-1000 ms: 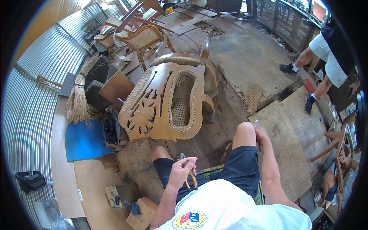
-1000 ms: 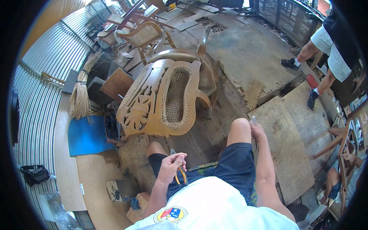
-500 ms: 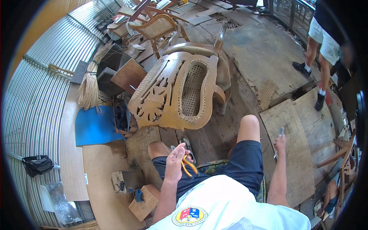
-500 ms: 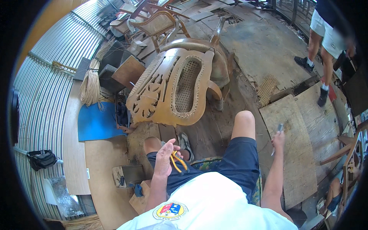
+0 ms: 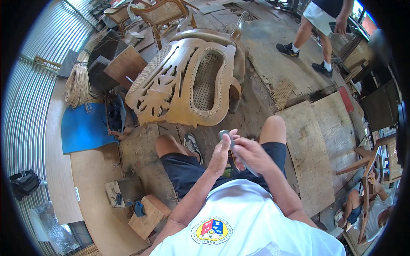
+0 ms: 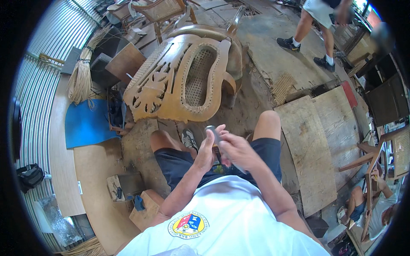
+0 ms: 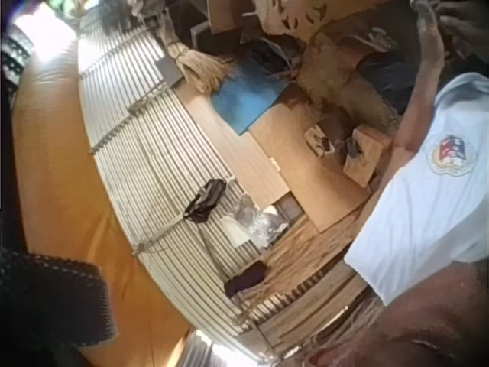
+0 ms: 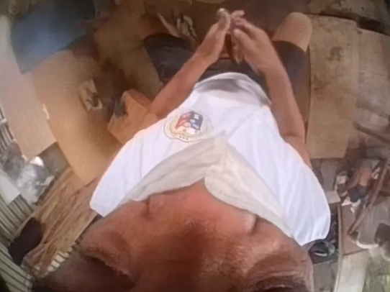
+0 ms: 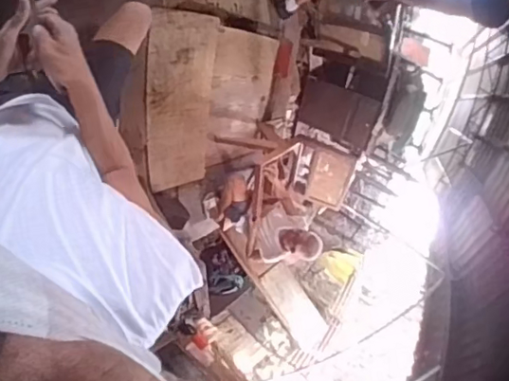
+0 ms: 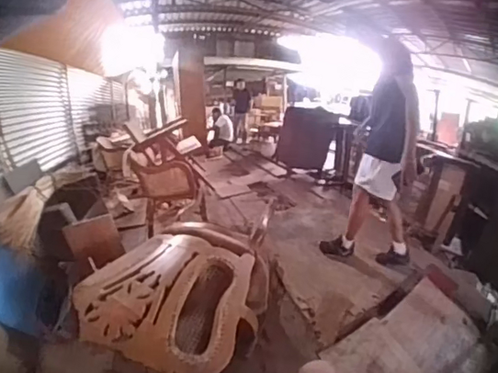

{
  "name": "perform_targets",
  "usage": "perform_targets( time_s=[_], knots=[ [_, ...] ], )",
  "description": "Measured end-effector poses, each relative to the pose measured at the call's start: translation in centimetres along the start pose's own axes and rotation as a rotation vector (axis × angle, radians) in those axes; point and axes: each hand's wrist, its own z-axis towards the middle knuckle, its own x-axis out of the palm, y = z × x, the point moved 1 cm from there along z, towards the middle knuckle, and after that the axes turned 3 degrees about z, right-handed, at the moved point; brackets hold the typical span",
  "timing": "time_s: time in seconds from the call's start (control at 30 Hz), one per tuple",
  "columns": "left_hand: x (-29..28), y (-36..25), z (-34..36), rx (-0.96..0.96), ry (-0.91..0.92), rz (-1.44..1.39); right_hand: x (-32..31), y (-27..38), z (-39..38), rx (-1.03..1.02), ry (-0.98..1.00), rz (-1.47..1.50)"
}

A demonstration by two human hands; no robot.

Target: Repairing a wooden chair by trimming and fitting cane or mesh panels.

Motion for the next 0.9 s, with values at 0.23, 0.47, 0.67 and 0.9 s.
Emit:
perform_targets(
  time_s=[0.23, 0.47, 0.67, 0.9],
  knots=[
    [-3.5, -1.3, -2.9, 0.067, -0.296, -0.182, 4.2, 0.8, -0.2, 0.161, 0.144, -0.126],
    [-3.3, -2.4, -3.9, 0.100, -0.065, -0.523, 0.0, -2.8, 1.6, 0.157, 0.306, -0.229],
    [-1.1, -3.1, -1.6, 0.124, 0.064, -0.039, 1.2, -3.2, 0.4, 0.185, 0.169, 0.267],
    [-3.6, -11.4, 0.8, 0.109, 0.013, 0.058, -4.5, -3.1, -0.4, -0.052, 0.031, 0.397]
  ],
)
